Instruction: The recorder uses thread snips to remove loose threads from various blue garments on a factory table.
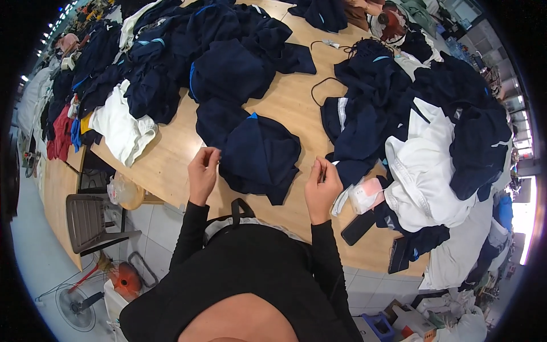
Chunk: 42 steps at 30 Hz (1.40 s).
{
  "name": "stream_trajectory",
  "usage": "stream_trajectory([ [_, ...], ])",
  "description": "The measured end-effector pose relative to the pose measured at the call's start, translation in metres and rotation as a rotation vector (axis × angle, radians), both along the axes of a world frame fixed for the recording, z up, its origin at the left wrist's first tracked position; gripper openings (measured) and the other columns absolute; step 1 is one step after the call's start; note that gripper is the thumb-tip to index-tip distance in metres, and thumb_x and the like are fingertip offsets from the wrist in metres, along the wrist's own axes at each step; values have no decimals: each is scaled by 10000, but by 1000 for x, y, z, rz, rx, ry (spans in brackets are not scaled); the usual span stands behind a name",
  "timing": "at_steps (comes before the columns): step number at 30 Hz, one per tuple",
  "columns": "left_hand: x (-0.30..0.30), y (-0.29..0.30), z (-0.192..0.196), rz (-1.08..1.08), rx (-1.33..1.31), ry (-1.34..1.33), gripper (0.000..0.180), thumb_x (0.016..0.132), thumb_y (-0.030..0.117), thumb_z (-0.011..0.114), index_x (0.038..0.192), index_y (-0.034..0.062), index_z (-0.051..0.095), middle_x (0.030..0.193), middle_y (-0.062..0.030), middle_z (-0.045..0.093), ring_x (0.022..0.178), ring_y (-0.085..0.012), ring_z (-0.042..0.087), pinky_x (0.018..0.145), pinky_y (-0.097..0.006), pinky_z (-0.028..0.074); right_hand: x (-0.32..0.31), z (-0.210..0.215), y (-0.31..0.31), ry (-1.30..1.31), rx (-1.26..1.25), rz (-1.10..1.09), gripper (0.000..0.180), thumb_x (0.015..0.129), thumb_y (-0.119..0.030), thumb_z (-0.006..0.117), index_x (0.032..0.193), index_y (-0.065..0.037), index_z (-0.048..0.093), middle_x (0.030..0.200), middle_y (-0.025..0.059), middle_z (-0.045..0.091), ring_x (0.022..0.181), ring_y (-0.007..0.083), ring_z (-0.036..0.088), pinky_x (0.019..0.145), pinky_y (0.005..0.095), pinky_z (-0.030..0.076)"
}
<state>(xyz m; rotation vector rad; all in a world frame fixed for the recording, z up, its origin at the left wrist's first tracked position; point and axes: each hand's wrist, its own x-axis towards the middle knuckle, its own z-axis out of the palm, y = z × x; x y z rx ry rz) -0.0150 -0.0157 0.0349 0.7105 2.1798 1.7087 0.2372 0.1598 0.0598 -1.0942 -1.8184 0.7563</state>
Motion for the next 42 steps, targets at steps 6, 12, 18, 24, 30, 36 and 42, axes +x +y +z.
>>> stream_trajectory([
  [6, 37, 53, 14, -201, 63, 176, 129, 915, 44, 822, 996, 0, 732, 926, -88, 663, 726, -170, 680, 686, -291, 550, -37, 49, 47, 330, 307, -207, 100, 1027, -69, 727, 1063, 23, 742, 899, 79, 738, 711, 143, 672, 654, 285, 521],
  [12, 50, 76, -25, -205, -15, 200, 311, 876, 226, 891, 841, 18, 662, 773, -87, 632, 612, -211, 628, 578, -337, 501, -56, -48, 74, -331, 368, 191, 225, 938, -184, 827, 1030, 4, 745, 827, 190, 735, 674, 276, 691, 663, 356, 540],
  [18, 46, 32, -56, -157, -239, 353, 315, 882, 252, 860, 848, -7, 684, 750, -155, 687, 694, -319, 715, 642, -422, 564, -42, -78, 33, 215, -682, 256, 133, 1015, -150, 780, 979, -34, 725, 817, -3, 668, 701, 104, 576, 577, 309, 437],
  [24, 14, -12, -54, -147, 283, -1019, 188, 1086, 190, 625, 1171, 59, 731, 1056, -64, 772, 958, -269, 760, 917, -418, 610, 18, -14, 30, 1075, -1321, 296, 138, 1092, -202, 664, 998, -110, 703, 776, 24, 681, 533, 109, 500, 438, 242, 311],
  [30, -13, -32, 38, -478, 1018, -1308, 356, 1142, 259, 446, 1315, 34, 660, 1232, -116, 758, 1188, -290, 714, 1130, -497, 506, 54, 1, 34, 1301, -1302, 401, 178, 1099, -172, 496, 1177, -57, 607, 1112, 93, 703, 657, 134, 568, 442, 228, 369],
  [36, -11, -31, 72, -307, 1120, -1204, 215, 1136, 206, 479, 1168, 17, 576, 1067, -107, 721, 1091, -254, 715, 1060, -472, 539, 41, 34, 20, 1270, -1095, 271, 265, 1119, -225, 514, 1266, -38, 630, 1101, 120, 742, 721, 172, 609, 508, 296, 440],
  [42, -19, -27, 63, -589, 1306, -1192, 294, 1149, 207, 463, 1258, -27, 605, 1110, -150, 747, 1117, -275, 718, 1095, -473, 527, 53, 35, 27, 1217, -936, 666, 324, 1130, -239, 513, 1318, -5, 634, 1115, 150, 760, 651, 193, 590, 617, 364, 515],
])
